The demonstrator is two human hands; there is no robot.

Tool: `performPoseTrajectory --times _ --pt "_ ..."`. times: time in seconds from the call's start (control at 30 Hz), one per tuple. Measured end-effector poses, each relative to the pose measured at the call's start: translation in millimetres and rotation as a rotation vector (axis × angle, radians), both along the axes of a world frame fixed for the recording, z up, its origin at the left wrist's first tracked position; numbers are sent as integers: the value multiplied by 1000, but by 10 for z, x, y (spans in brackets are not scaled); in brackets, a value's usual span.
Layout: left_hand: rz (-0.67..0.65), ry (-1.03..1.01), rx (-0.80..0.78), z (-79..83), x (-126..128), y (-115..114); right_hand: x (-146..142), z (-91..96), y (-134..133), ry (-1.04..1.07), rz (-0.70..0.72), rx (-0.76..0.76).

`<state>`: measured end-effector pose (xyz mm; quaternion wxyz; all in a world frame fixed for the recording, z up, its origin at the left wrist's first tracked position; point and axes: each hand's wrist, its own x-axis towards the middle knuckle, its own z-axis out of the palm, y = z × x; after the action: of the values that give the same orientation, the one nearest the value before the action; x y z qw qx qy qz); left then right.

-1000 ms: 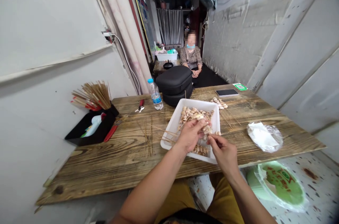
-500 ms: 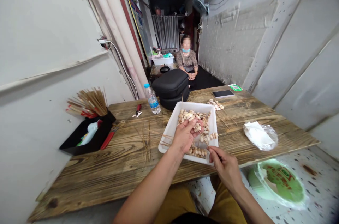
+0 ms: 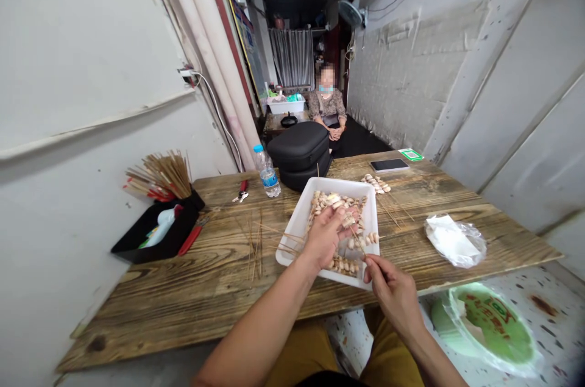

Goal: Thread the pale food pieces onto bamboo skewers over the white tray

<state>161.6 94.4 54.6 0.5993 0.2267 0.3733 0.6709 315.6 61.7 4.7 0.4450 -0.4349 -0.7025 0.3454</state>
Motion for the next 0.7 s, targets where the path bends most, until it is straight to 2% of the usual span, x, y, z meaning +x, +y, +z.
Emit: performPoseTrajectory --times 0.1,0.2,0.27,0.37,0.4,0.47,0.57,0.7 --pt "100 174 61 -55 -59 -137 208 32 302 -119 -104 63" --pt "250 469 167 -166 -210 -363 412 25 915 -356 -252 136" --pt "326 632 169 -261 -327 -525 469 -24 1390 -531 -366 155" --pt "360 823 166 -398 -458 -727 417 -163 1975 -807 -422 73" --pt "355 884 171 -437 -483 -781 377 -222 2110 -836 -430 56" --pt "347 1012 199 -504 -510 -869 289 -342 2293 -863 -444 43" --pt "335 1201 314 -585 -515 -967 195 -480 2435 -864 -475 43" --pt "202 1397 578 -661 -479 -1029 215 -462 2487 -868 -456 48"
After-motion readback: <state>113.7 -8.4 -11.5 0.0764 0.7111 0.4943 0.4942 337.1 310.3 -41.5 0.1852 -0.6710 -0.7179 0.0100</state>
